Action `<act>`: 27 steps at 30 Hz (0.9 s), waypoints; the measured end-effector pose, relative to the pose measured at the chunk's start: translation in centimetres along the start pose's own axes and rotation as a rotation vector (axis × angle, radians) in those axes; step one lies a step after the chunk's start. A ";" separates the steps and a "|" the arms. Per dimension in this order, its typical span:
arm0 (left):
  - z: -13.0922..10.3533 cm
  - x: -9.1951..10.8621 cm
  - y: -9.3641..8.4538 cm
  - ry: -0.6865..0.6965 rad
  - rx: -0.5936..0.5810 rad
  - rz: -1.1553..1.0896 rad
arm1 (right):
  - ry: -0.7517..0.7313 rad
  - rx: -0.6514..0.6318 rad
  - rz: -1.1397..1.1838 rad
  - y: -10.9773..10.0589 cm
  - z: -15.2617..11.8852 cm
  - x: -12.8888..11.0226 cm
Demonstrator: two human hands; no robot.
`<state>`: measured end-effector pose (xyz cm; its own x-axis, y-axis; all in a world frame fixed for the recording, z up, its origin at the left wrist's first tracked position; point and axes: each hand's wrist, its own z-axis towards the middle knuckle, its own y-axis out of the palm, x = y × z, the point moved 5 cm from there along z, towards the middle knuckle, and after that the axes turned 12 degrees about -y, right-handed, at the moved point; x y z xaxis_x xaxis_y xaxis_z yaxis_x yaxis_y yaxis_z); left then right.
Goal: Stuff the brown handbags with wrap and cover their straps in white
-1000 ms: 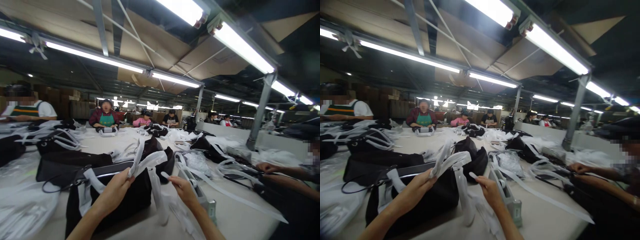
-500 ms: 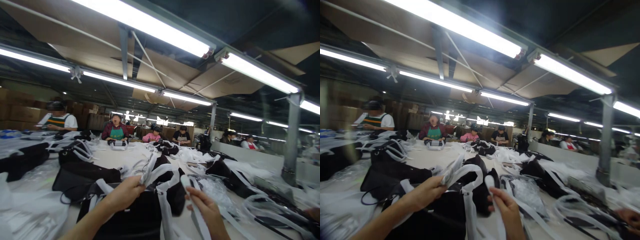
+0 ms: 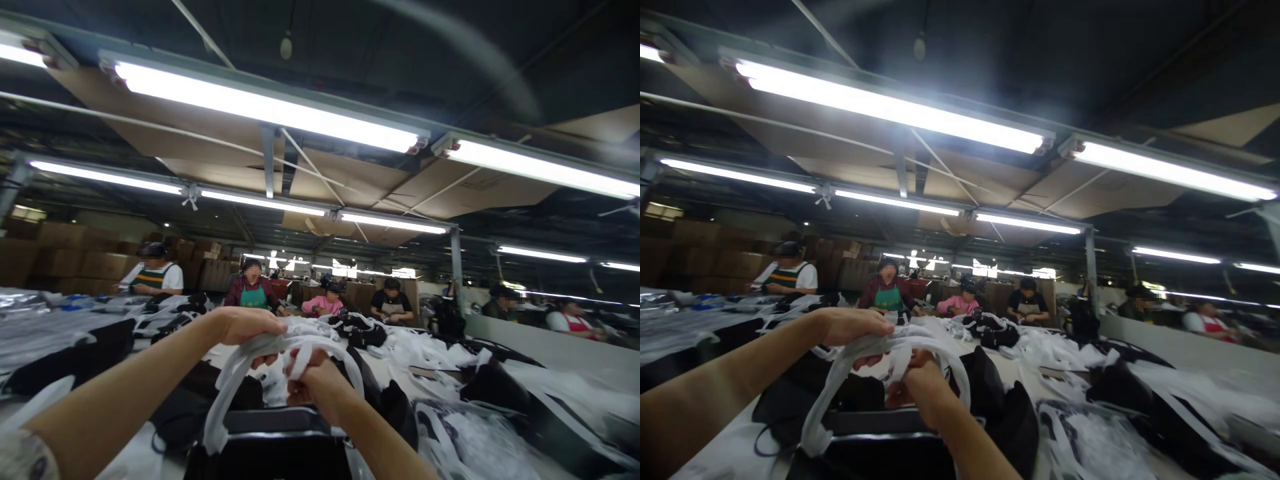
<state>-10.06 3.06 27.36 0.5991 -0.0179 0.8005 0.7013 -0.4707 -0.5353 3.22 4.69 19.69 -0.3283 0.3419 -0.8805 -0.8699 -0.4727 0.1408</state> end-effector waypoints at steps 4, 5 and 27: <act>0.1 -0.4 -0.1 0.029 0.091 -0.025 | -0.105 0.033 0.058 1.0 2.8 0.1; 0.2 -0.5 -0.4 0.033 0.132 -0.031 | -0.123 0.043 0.070 1.0 3.1 0.1; 5.7 -1.7 -0.5 0.230 0.432 -0.190 | -0.362 0.166 0.015 -0.3 -1.4 0.3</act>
<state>-9.21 8.36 24.72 0.3790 -0.1836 0.9070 0.9140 -0.0791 -0.3979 3.87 3.81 18.80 -0.4244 0.6143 -0.6652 -0.9019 -0.3522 0.2501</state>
